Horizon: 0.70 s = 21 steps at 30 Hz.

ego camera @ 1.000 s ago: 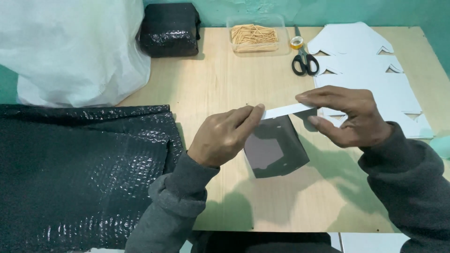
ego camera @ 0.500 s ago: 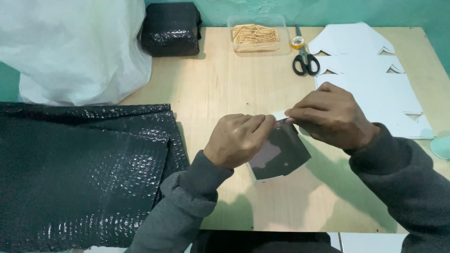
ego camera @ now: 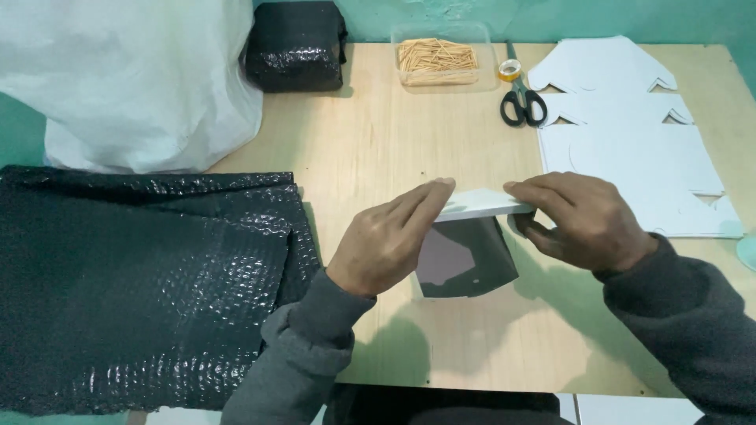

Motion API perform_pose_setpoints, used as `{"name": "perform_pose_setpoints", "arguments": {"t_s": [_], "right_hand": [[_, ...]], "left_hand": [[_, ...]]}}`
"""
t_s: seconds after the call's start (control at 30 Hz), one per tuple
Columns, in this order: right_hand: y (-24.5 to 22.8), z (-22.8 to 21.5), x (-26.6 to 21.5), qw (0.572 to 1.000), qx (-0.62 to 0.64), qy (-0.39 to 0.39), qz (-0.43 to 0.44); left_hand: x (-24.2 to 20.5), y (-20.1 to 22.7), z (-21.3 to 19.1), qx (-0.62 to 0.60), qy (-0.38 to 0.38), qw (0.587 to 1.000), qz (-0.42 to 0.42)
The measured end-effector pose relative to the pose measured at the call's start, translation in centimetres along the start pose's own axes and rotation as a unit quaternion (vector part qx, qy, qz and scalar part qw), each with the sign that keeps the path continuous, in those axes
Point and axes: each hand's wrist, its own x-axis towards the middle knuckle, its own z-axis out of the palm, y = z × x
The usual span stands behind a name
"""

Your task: The person folds a pre-cut white cardboard template into a small box by hand, creasing the edges and tucking the flaps to form the sides and base. The finished box is then placed into a black padded mailer bag.

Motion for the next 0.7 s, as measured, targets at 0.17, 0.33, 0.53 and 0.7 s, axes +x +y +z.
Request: {"name": "perform_pose_setpoints", "arguments": {"t_s": [0.17,0.33,0.53,0.7], "right_hand": [[-1.2,1.6,-0.8,0.999,0.001,0.022,-0.024],[-5.1,3.2,-0.7,0.958,0.230,0.116,0.124],[-8.5,6.8,-2.7,0.801,0.515,0.136,0.273],[-9.7,6.8,-1.6,0.772,0.513,0.086,0.365]], "left_hand": [[-0.4,0.7,0.4,0.003,0.030,0.999,0.028],[-1.3,3.1,0.5,-0.191,0.092,0.975,-0.060],[-4.3,4.8,3.3,-0.370,0.082,0.901,-0.210],[-3.4,5.7,2.8,-0.418,0.084,0.860,-0.279]]}}
